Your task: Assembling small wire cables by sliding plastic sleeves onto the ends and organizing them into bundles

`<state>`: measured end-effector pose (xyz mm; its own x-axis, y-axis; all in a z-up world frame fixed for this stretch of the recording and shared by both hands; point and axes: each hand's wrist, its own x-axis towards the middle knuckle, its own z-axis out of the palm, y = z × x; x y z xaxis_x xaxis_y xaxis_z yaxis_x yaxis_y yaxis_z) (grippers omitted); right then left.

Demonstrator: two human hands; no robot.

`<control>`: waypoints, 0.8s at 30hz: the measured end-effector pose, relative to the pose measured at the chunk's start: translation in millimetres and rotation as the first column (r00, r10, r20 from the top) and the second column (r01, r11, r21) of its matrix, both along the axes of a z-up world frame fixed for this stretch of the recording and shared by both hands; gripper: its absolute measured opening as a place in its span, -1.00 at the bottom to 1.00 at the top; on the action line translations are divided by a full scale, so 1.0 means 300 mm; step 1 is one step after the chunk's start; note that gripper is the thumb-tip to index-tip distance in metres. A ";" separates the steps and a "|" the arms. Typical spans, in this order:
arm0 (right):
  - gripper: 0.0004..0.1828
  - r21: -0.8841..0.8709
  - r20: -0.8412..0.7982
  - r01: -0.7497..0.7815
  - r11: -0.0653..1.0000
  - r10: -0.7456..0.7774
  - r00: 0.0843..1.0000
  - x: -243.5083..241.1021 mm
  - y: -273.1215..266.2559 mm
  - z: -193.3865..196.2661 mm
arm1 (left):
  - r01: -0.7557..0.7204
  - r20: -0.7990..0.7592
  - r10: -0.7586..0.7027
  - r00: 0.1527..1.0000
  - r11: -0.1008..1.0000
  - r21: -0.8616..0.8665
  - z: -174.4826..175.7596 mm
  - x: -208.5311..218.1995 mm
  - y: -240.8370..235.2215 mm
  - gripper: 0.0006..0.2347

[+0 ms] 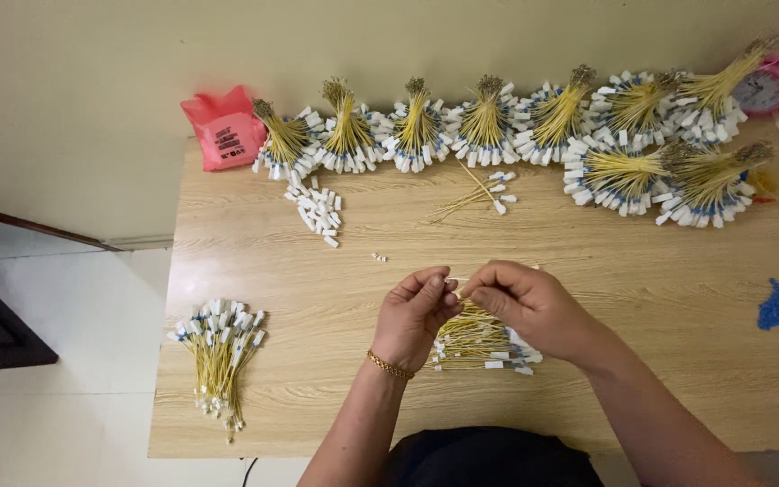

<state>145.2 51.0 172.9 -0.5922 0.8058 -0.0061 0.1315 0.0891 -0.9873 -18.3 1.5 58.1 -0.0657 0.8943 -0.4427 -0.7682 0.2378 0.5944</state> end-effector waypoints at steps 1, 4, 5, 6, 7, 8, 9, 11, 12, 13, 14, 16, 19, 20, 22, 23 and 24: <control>-0.84 0.000 0.000 0.001 1.000 -0.001 1.000 0.002 0.007 -0.017 | 0.001 0.000 -0.001 1.000 1.000 0.000 0.005 0.001 -0.002 -0.86; -0.89 0.081 0.124 0.027 0.996 -0.037 0.992 0.003 0.018 -0.045 | 0.001 -0.011 -0.001 1.000 1.000 0.007 0.017 0.006 -0.007 -0.86; -0.86 0.106 0.196 0.055 0.993 -0.075 0.978 0.001 0.015 -0.039 | 0.006 0.004 -0.006 1.000 1.000 0.009 0.018 0.009 -0.010 -0.86; -0.83 0.133 0.265 0.081 0.988 -0.114 0.957 0.000 0.012 -0.032 | 0.010 0.018 -0.011 1.000 1.000 0.011 0.019 0.013 -0.012 -0.86; -0.83 0.134 0.265 0.081 0.988 -0.114 0.957 -0.004 0.009 -0.027 | 0.011 0.018 -0.011 1.000 1.000 0.011 0.017 0.015 -0.013 -0.86; -0.83 0.151 0.297 0.071 0.986 -0.114 0.948 -0.007 0.005 -0.021 | 0.013 0.015 -0.014 1.000 1.000 0.021 0.014 0.017 -0.014 -0.86; -0.82 0.167 0.328 0.060 0.984 -0.113 0.938 -0.010 0.002 -0.016 | 0.016 0.013 -0.016 1.000 0.999 0.031 0.011 0.020 -0.015 -0.87; -0.82 0.195 0.345 0.051 0.979 -0.118 0.931 -0.013 0.004 -0.005 | 0.016 0.017 -0.016 1.000 0.999 0.038 0.016 0.023 -0.015 -0.87; -0.81 0.223 0.362 0.042 0.974 -0.122 0.924 -0.015 0.004 0.001 | 0.015 0.021 -0.016 1.000 0.999 0.045 0.018 0.024 -0.016 -0.87; -0.81 0.223 0.362 0.042 0.974 -0.122 0.924 -0.014 0.010 -0.015 | 0.015 0.021 -0.016 1.000 0.999 0.045 0.020 0.026 -0.017 -0.87; -0.81 0.222 0.356 0.043 0.974 -0.122 0.926 -0.013 0.016 -0.031 | 0.020 0.017 -0.021 1.000 0.999 0.050 0.021 0.027 -0.018 -0.87; -0.81 0.222 0.351 0.045 0.974 -0.123 0.928 -0.013 0.015 -0.032 | 0.026 0.013 -0.027 1.000 0.998 0.055 0.025 0.029 -0.018 -0.87; -0.82 0.200 0.379 0.071 0.977 -0.144 0.914 -0.019 0.004 -0.001 | 0.018 0.018 -0.019 1.000 0.998 0.062 0.026 0.028 -0.018 -0.88; -0.80 0.202 0.373 0.073 0.977 -0.146 0.916 -0.021 0.004 -0.001 | 0.018 0.011 -0.019 1.000 0.998 0.064 0.021 0.029 -0.018 -0.88; -0.79 0.205 0.367 0.075 0.976 -0.148 0.918 -0.020 0.007 -0.006 | 0.019 0.004 -0.019 1.000 0.998 0.066 0.015 0.030 -0.017 -0.88; -0.79 0.227 0.386 0.065 0.972 -0.151 0.910 -0.019 0.008 -0.011 | 0.016 -0.007 -0.016 1.000 0.997 0.069 0.013 0.030 -0.016 -0.88; -0.80 0.249 0.404 0.053 0.967 -0.154 0.902 -0.018 0.010 -0.016 | 0.014 -0.018 -0.013 1.000 0.997 0.073 0.011 0.030 -0.016 -0.88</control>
